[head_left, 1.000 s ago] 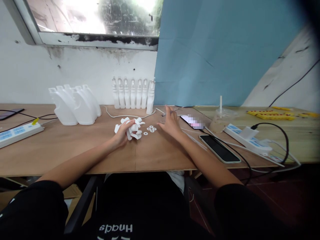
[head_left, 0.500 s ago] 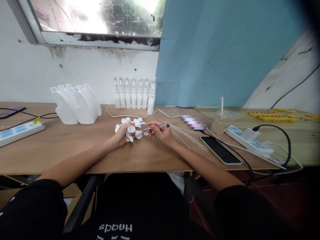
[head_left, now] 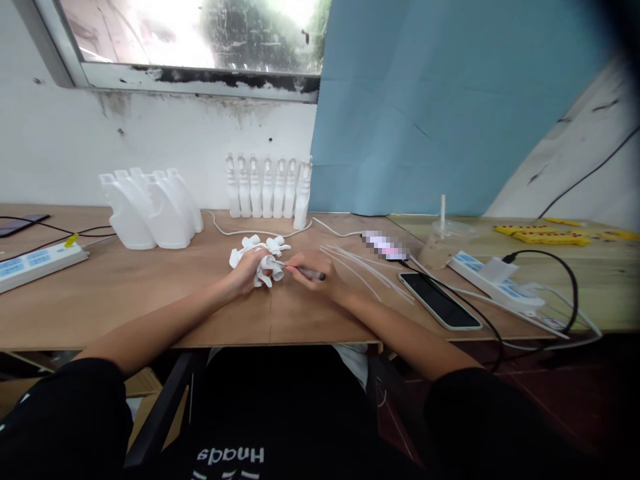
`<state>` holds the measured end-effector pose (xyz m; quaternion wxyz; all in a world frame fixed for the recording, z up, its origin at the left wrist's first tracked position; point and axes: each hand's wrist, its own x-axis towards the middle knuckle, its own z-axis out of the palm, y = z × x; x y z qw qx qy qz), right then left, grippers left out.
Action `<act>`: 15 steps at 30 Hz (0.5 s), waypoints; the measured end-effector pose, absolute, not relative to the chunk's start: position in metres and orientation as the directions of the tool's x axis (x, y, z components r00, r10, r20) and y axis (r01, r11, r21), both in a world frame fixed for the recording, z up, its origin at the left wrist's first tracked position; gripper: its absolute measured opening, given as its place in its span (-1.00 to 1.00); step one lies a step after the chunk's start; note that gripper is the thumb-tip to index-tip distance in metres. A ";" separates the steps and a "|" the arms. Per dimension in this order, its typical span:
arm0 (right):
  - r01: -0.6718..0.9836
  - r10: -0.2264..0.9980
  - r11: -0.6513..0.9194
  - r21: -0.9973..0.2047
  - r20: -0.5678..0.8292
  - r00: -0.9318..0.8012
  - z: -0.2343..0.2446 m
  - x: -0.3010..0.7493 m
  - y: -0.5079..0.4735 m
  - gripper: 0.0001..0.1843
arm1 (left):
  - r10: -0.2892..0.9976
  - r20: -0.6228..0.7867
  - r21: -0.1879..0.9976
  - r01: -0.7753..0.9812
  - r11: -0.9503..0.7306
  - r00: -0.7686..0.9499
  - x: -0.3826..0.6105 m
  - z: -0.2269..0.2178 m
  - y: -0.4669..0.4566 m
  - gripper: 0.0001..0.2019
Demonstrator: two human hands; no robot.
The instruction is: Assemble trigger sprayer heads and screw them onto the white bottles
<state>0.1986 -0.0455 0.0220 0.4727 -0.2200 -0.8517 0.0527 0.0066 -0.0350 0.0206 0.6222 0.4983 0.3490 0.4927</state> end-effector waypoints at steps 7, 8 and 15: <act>0.474 0.434 0.857 -0.203 0.781 -0.450 0.018 0.198 -0.042 -0.62 | 0.977 0.124 0.971 -0.222 -0.084 0.175 0.012 0.020 -0.038 -0.83; 0.481 0.422 0.860 -0.172 0.768 -0.481 0.017 0.197 -0.040 -0.61 | 0.981 0.126 0.973 -0.214 -0.093 0.146 0.012 0.020 -0.038 -0.82; 0.374 0.614 0.789 -0.488 0.657 -0.437 0.012 0.189 -0.042 -0.66 | 0.981 0.133 0.980 -0.170 -0.108 0.141 0.008 0.019 -0.033 -0.79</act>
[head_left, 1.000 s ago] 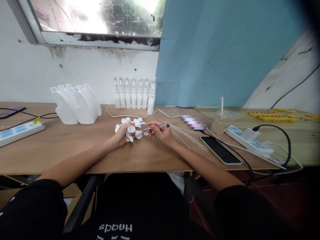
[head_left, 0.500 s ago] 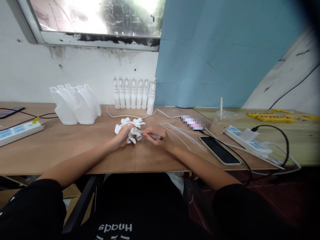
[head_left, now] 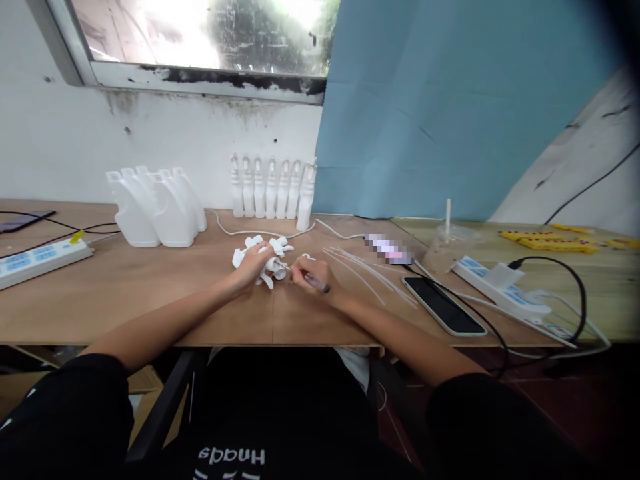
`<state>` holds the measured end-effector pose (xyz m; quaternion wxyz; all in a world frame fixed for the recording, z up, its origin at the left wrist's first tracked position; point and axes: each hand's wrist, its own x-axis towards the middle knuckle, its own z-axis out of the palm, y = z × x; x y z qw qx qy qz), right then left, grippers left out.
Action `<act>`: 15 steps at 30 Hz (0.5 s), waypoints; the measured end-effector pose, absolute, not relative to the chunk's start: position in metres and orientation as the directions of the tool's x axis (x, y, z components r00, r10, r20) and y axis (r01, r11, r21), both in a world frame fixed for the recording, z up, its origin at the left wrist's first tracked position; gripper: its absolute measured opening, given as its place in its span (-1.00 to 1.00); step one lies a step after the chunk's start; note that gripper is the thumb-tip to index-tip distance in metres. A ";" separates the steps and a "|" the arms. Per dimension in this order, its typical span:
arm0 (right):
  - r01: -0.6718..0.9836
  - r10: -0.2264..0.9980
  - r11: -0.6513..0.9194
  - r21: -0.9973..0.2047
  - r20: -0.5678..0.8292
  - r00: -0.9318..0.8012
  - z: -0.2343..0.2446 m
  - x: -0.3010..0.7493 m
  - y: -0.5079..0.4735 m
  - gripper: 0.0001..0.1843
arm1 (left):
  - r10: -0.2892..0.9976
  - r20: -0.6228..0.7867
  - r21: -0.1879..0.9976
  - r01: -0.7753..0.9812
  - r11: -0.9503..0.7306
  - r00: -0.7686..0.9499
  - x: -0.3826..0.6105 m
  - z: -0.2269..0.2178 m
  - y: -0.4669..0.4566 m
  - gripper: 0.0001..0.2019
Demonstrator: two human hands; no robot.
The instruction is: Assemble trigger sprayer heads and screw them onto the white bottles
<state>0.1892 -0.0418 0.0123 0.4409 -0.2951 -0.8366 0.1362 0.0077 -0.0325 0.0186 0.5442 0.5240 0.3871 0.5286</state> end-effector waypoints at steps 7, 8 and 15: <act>-0.121 0.778 0.364 -0.923 0.373 -0.506 0.024 0.196 -0.037 -0.62 | 0.947 0.012 0.990 -0.135 0.034 0.322 0.012 0.024 -0.035 -0.80; -0.149 0.781 0.322 -0.935 0.351 -0.516 0.024 0.195 -0.036 -0.63 | 0.944 0.007 0.990 -0.138 0.041 0.329 0.012 0.026 -0.035 -0.79; -0.163 0.649 0.555 -0.816 0.547 -0.529 0.014 0.188 -0.032 -0.73 | 0.884 -0.027 0.943 -0.282 0.178 0.466 0.001 0.030 -0.028 -0.84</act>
